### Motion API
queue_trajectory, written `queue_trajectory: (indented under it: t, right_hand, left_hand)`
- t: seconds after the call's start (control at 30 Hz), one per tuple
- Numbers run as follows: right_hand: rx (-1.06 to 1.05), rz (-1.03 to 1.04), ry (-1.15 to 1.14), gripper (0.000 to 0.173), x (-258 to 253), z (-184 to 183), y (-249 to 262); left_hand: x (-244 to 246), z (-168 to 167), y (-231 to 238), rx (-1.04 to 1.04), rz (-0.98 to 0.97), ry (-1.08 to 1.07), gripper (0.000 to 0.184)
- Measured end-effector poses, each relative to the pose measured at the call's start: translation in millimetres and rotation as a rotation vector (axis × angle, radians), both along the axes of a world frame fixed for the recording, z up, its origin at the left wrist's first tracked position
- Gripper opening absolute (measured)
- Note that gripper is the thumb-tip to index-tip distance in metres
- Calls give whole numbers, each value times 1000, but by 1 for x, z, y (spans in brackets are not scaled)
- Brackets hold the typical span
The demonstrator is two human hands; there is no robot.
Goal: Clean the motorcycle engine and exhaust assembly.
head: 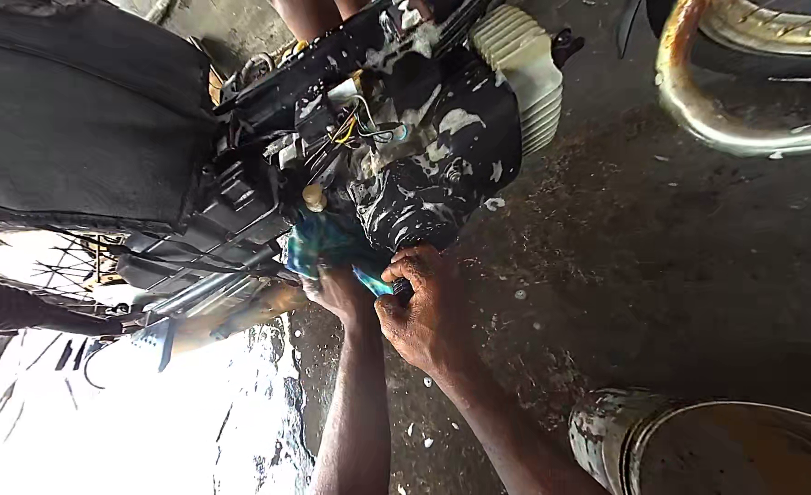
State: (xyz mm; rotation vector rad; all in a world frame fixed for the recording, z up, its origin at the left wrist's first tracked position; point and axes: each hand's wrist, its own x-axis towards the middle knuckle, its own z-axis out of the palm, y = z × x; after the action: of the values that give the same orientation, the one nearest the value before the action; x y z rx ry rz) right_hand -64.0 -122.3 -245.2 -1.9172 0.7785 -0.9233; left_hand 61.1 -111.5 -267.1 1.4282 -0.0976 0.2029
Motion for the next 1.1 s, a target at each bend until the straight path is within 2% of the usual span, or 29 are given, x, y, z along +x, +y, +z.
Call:
queue_trajectory:
  t: [0.07, 0.13, 0.23, 0.33, 0.47, 0.53, 0.63, 0.67, 0.73, 0.77, 0.8, 0.83, 0.9, 0.93, 0.97, 1.0, 1.03, 1.07, 1.1]
  right_hand:
    - [-1, -8, -5, 19, 0, -1, 0]
    - [-2, -11, -3, 19, 1, -1, -1]
    - [-1, -22, -7, 20, 1, -2, 0]
    - [-4, -22, -21, 22, 1, -3, 0]
    - [10, -19, -14, 21, 1, -4, 0]
    - [-7, -34, 5, 21, 2, -3, -1]
    - [-151, -55, 72, 24, -5, 7, 12]
    - [-230, -65, 27, 26, -11, 11, 25]
    - [-313, -70, -228, 27, -20, 12, 67]
    - [-257, -16, -309, 29, -21, 8, 88]
    - [-100, 64, -317, 31, -21, 1, 107]
    - [167, 163, -254, 35, -17, -8, 121]
    - [876, 356, -129, 47, -2, -20, 124]
    - [1175, 402, -157, 54, 6, -21, 119]
    - [1360, 408, -229, 57, 13, -20, 115]
    - [1413, 357, -333, 51, 20, -13, 114]
    - [1357, 267, -448, 38, 27, -5, 113]
    - [1208, 177, -540, 27, 35, 2, 113]
    - [1005, 115, -578, 23, 41, 9, 111]
  left_hand:
    - [10, 28, -4, 181, 15, -21, 31]
    - [31, 36, -24, 109, 130, -3, 27]
    - [44, 25, -39, 287, 356, -94, 36]
    - [47, 21, -42, 425, 414, -156, 58]
    - [49, 21, -39, 550, 419, -150, 54]
    - [39, 22, -29, 494, 312, -118, 46]
    - [16, 30, 1, 172, 70, -142, 25]
    - [8, 39, 15, 97, 23, -172, 24]
    - [-2, 64, 49, 50, -25, -276, 27]
    - [-5, 78, 67, 59, -48, -323, 27]
    - [-6, 93, 86, 86, -70, -353, 27]
    - [-6, 108, 103, 102, -73, -361, 26]
    - [-11, 137, 128, 122, -118, -314, 24]
    - [-16, 147, 139, 126, -161, -285, 22]
    - [-21, 154, 149, 129, -204, -260, 22]
    - [-25, 158, 157, 121, -227, -238, 23]
    - [-27, 158, 162, 128, -226, -228, 24]
    - [-27, 156, 167, 158, -199, -221, 24]
    - [-23, 154, 173, 204, -167, -210, 24]
